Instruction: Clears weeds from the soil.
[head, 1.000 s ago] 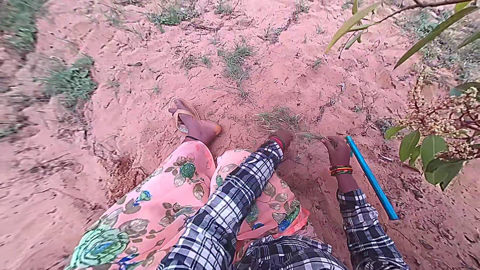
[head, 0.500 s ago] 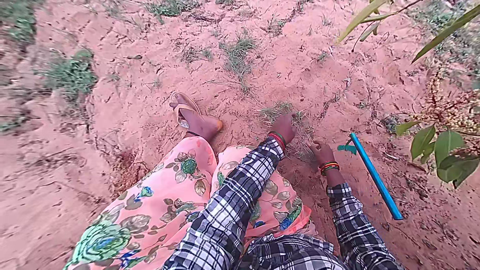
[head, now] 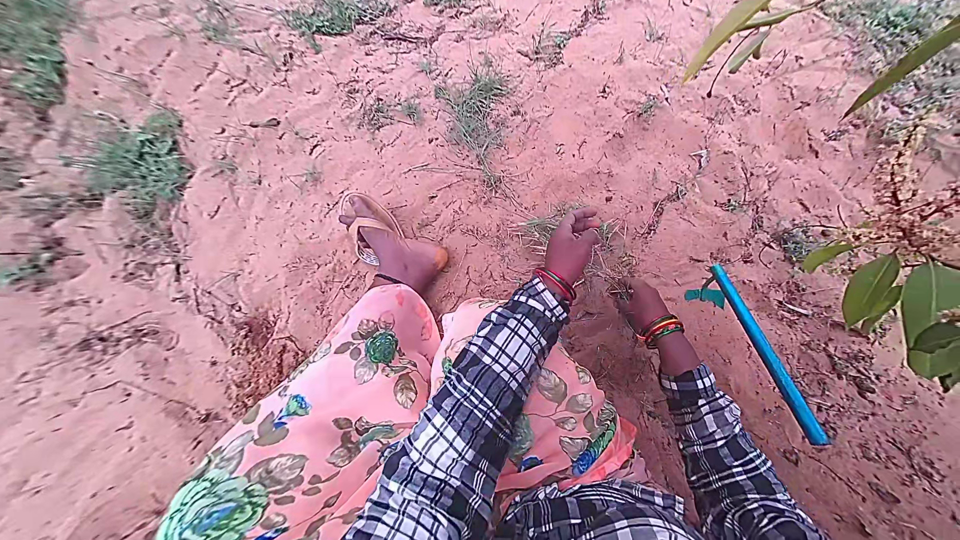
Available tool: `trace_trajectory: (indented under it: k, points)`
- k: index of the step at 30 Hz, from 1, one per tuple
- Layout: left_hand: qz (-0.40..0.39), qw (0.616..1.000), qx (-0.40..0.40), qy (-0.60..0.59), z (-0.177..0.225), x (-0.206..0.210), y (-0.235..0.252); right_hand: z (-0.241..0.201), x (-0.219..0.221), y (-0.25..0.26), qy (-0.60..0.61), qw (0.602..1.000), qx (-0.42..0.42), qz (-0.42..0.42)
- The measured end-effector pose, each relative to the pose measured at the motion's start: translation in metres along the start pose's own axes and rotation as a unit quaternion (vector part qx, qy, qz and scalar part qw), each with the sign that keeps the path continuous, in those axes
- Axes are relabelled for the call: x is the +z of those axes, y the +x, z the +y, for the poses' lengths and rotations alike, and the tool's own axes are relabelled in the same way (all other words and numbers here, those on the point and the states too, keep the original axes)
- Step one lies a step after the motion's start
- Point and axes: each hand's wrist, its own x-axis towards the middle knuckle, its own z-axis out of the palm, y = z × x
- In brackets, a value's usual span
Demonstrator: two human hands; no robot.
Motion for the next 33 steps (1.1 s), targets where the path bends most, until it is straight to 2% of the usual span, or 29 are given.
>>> trace_trajectory:
  k: [4, 8, 11, 13, 16, 18, 20, 22, 23, 25, 26, 27, 28, 29, 30, 31, 33]
  points:
    - [0.025, 0.999, -0.004, -0.043, 0.003, -0.002, -0.001, -0.016, 0.012, 0.009, -0.039, 0.999, -0.03, 0.015]
    - [0.037, 0.997, -0.014, -0.061, 0.002, -0.006, -0.002, -0.02, 0.051, 0.018, -0.11, 0.993, 0.016, -0.031]
    - [0.031, 0.998, -0.023, -0.052, 0.002, -0.007, -0.003, -0.005, 0.059, 0.014, -0.11, 0.994, 0.008, -0.018]
    - [0.0, 0.999, -0.027, -0.019, 0.0, -0.004, -0.001, 0.01, 0.046, 0.009, -0.135, 0.99, 0.007, -0.035]
    - [-0.091, 0.992, -0.015, 0.089, -0.006, 0.001, 0.0, 0.021, 0.018, -0.002, -0.127, 0.991, -0.022, -0.041]
    - [-0.169, 0.97, -0.021, 0.175, -0.01, 0.007, -0.004, 0.018, 0.002, -0.015, -0.062, 0.997, -0.053, 0.007]
    - [-0.234, 0.941, -0.029, 0.243, -0.017, 0.016, -0.006, 0.01, -0.004, -0.023, 0.061, 0.994, -0.056, 0.068]
    - [-0.266, 0.929, -0.032, 0.256, -0.022, 0.024, -0.01, 0.002, 0.001, -0.023, 0.261, 0.955, -0.075, 0.12]
    - [-0.266, 0.933, -0.037, 0.237, -0.023, 0.025, -0.012, -0.005, 0.005, -0.022, 0.382, 0.912, -0.092, 0.119]
    - [-0.233, 0.95, -0.041, 0.202, -0.019, 0.02, -0.015, -0.025, 0.009, -0.025, 0.598, 0.794, -0.095, 0.063]
    - [-0.214, 0.958, -0.026, 0.187, -0.017, 0.016, -0.013, -0.032, 0.009, -0.025, 0.671, 0.735, -0.094, 0.021]
    - [-0.203, 0.964, -0.016, 0.172, -0.017, 0.01, -0.007, -0.036, 0.007, -0.025, 0.711, 0.694, -0.108, -0.033]
    - [-0.181, 0.972, -0.013, 0.147, -0.018, 0.006, 0.0, -0.038, 0.005, -0.024, 0.729, 0.667, -0.13, -0.083]
    - [-0.147, 0.981, -0.014, 0.127, -0.017, 0.001, 0.003, -0.042, 0.004, -0.021, 0.728, 0.66, -0.151, -0.108]
    - [-0.105, 0.989, -0.016, 0.103, -0.015, -0.002, 0.004, -0.044, 0.003, -0.016, 0.72, 0.666, -0.163, -0.11]
    - [-0.052, 0.996, -0.018, 0.074, -0.011, -0.004, 0.003, -0.045, 0.003, -0.01, 0.693, 0.695, -0.17, -0.092]
    - [0.072, 0.997, -0.002, 0.028, -0.006, -0.008, 0.004, -0.045, 0.003, 0.005, 0.571, 0.809, -0.138, 0.01]
